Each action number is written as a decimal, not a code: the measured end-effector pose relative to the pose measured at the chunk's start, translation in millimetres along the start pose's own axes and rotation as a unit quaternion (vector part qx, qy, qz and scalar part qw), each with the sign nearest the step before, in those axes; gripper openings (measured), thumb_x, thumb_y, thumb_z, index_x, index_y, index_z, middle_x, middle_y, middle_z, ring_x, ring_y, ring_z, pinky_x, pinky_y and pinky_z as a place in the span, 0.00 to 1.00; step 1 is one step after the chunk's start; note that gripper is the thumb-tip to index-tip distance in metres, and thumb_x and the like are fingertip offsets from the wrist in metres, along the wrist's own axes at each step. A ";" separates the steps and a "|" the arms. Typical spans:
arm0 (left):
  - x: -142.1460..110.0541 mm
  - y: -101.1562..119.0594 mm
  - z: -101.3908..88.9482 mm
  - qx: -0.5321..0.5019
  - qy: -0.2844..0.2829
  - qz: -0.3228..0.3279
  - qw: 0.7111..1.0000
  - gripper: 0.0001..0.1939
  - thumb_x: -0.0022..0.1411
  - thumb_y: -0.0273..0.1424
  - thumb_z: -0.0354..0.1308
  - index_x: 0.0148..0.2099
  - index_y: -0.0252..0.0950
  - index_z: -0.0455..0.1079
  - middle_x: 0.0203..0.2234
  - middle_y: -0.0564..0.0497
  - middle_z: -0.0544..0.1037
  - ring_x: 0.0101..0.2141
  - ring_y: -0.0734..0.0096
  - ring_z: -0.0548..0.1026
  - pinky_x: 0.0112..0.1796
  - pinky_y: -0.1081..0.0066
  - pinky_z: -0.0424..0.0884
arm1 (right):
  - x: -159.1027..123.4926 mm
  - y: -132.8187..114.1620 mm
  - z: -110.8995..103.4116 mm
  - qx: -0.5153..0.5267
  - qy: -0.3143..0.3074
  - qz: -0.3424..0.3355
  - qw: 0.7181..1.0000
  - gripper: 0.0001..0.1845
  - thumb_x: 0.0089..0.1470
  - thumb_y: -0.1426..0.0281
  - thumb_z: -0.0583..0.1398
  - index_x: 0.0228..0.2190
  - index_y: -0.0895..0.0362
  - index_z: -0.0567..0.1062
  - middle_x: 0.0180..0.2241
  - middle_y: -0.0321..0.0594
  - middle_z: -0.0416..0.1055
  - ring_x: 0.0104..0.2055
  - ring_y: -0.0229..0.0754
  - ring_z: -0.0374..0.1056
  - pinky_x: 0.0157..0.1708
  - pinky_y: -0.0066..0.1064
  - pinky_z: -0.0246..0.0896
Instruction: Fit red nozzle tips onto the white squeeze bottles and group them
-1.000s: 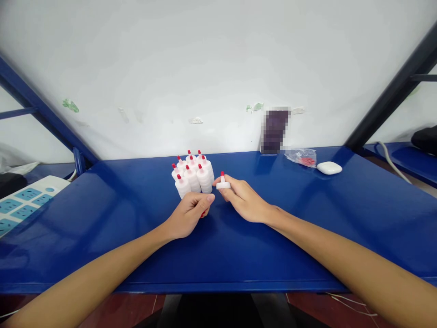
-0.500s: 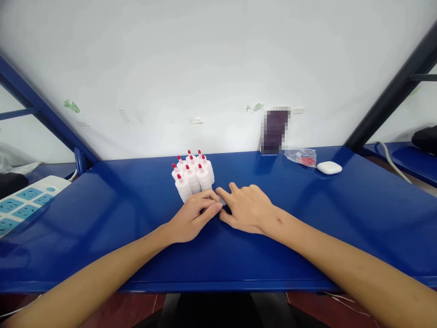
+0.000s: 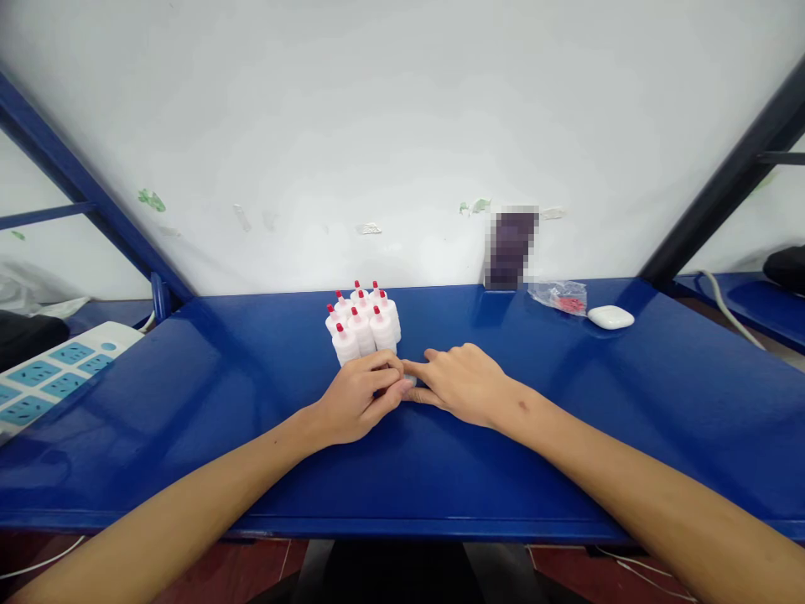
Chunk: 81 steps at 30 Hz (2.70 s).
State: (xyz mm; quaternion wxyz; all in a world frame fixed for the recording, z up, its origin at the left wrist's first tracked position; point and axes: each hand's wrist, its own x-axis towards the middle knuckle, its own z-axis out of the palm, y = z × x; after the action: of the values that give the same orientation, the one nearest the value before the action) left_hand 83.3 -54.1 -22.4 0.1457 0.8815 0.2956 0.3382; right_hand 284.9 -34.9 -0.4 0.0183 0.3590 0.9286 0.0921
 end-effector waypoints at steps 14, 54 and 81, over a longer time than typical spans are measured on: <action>2.1 4.7 -7.3 0.202 0.168 0.162 0.951 0.21 0.72 0.37 0.49 0.26 0.35 0.64 0.20 0.54 0.67 0.22 0.77 0.63 0.25 0.74 0.59 | -4.7 -17.6 -6.6 0.152 0.228 -0.043 0.961 0.26 0.51 0.71 0.53 0.53 0.59 0.61 0.25 0.35 0.74 0.23 0.41 0.67 0.27 0.31 0.52; -1.2 5.9 -7.1 -0.079 0.157 0.028 0.984 0.25 0.71 0.40 0.50 0.22 0.35 0.54 0.17 0.58 0.57 0.20 0.80 0.56 0.24 0.73 0.53 | -0.7 -3.8 6.2 0.350 0.216 -0.042 0.911 0.03 0.58 0.70 0.55 0.35 0.53 0.64 0.24 0.28 0.62 0.22 0.31 0.54 0.24 0.24 0.51; 0.5 4.2 -6.3 -0.067 0.176 0.076 0.979 0.21 0.71 0.30 0.51 0.23 0.35 0.53 0.17 0.58 0.56 0.20 0.81 0.55 0.23 0.75 0.53 | 9.0 -3.1 9.2 0.479 0.209 0.076 0.849 0.21 0.67 0.57 0.49 0.43 0.53 0.77 0.30 0.36 0.61 0.30 0.37 0.64 0.31 0.30 0.60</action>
State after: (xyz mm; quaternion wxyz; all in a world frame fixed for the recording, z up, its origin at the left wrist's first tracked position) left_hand 81.0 -56.7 -15.7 0.1238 0.8162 0.2251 0.5175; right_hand 277.1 -29.6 -9.7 -0.3571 0.3647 0.8093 -0.2907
